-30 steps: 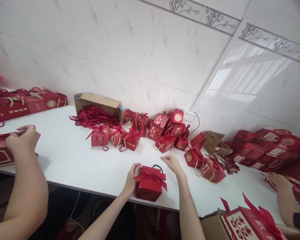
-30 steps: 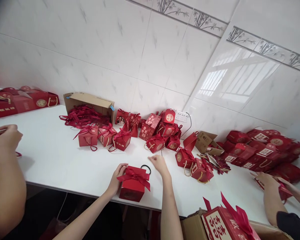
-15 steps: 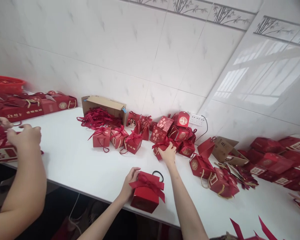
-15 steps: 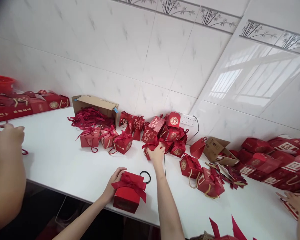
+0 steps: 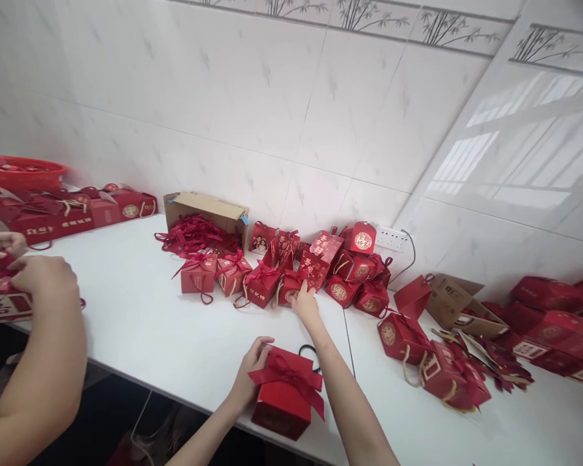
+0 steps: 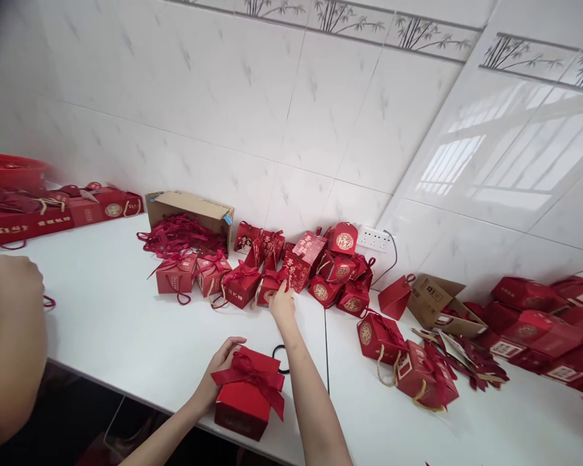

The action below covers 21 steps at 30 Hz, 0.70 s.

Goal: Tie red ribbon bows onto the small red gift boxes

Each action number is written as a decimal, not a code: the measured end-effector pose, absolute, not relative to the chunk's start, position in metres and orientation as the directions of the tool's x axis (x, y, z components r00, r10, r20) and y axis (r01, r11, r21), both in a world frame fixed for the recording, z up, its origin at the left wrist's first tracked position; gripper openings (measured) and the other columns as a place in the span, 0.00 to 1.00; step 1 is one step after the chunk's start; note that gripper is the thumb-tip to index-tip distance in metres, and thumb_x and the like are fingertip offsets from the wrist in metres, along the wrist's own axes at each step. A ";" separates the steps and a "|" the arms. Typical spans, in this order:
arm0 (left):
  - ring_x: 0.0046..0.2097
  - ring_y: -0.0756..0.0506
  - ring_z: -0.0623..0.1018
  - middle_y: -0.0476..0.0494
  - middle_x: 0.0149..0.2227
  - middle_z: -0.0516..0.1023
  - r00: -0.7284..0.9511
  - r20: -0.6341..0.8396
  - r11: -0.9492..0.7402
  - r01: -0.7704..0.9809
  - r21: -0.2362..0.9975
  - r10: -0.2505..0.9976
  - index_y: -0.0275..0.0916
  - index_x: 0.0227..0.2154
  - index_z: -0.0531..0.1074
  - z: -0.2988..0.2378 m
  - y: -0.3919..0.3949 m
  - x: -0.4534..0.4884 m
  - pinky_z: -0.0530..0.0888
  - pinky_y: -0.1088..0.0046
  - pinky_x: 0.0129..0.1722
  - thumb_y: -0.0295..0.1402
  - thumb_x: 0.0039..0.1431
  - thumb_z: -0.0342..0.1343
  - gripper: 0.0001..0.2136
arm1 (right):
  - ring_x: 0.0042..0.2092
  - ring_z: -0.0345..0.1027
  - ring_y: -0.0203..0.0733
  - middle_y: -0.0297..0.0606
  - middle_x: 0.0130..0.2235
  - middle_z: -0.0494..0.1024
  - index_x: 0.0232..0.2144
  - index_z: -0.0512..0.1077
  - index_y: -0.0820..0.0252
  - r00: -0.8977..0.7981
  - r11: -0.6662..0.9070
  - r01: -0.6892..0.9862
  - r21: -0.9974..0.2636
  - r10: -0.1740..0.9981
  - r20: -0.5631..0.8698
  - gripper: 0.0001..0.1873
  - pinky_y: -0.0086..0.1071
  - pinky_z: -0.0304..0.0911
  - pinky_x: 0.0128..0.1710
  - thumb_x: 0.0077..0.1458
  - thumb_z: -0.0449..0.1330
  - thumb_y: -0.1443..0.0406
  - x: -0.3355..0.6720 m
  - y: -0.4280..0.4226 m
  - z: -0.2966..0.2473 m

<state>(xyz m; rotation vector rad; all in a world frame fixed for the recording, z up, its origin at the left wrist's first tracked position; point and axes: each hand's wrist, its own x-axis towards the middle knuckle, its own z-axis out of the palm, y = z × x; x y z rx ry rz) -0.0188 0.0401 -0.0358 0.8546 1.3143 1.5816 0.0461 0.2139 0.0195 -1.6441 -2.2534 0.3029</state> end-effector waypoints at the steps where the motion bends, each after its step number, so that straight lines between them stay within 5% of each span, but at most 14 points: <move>1: 0.27 0.50 0.66 0.52 0.24 0.65 -0.370 -0.030 -0.046 -0.194 0.980 0.928 0.38 0.34 0.65 -0.035 0.040 -0.019 0.62 0.74 0.29 0.49 0.47 0.51 0.19 | 0.45 0.68 0.55 0.58 0.50 0.61 0.60 0.47 0.70 -0.270 0.307 0.886 -0.348 0.951 0.152 0.33 0.40 0.62 0.42 0.56 0.53 0.63 0.043 0.219 0.019; 10: 0.27 0.50 0.64 0.53 0.24 0.64 -0.370 -0.024 -0.048 -0.183 0.982 0.929 0.39 0.35 0.65 -0.040 0.041 -0.017 0.62 0.74 0.29 0.49 0.50 0.49 0.18 | 0.45 0.68 0.57 0.55 0.49 0.64 0.60 0.49 0.64 -0.346 0.372 0.894 -0.252 0.928 0.140 0.37 0.43 0.62 0.42 0.54 0.56 0.53 0.035 0.247 0.042; 13: 0.27 0.50 0.64 0.53 0.23 0.62 -0.371 -0.021 -0.046 -0.170 0.984 0.928 0.39 0.34 0.65 -0.043 0.043 -0.017 0.61 0.73 0.30 0.49 0.50 0.49 0.17 | 0.46 0.67 0.58 0.57 0.48 0.65 0.57 0.53 0.67 -0.305 0.350 0.908 -0.230 0.929 0.209 0.34 0.45 0.62 0.41 0.57 0.50 0.49 0.049 0.254 0.069; 18: 0.28 0.50 0.63 0.53 0.24 0.62 -0.352 -0.008 -0.049 -0.153 0.987 0.936 0.39 0.35 0.64 -0.045 0.043 -0.017 0.61 0.73 0.30 0.48 0.52 0.47 0.16 | 0.54 0.57 0.56 0.58 0.51 0.61 0.51 0.59 0.70 -0.250 0.325 0.929 -0.178 0.904 0.346 0.20 0.42 0.58 0.47 0.59 0.48 0.63 0.070 0.281 0.098; 21: 0.28 0.50 0.63 0.53 0.24 0.62 -0.346 -0.009 -0.044 -0.145 0.989 0.938 0.39 0.36 0.64 -0.045 0.043 -0.016 0.61 0.74 0.31 0.47 0.53 0.47 0.16 | 0.50 0.62 0.55 0.56 0.49 0.64 0.48 0.62 0.71 -0.266 0.325 0.931 -0.165 0.916 0.302 0.19 0.39 0.61 0.44 0.56 0.54 0.65 0.074 0.294 0.090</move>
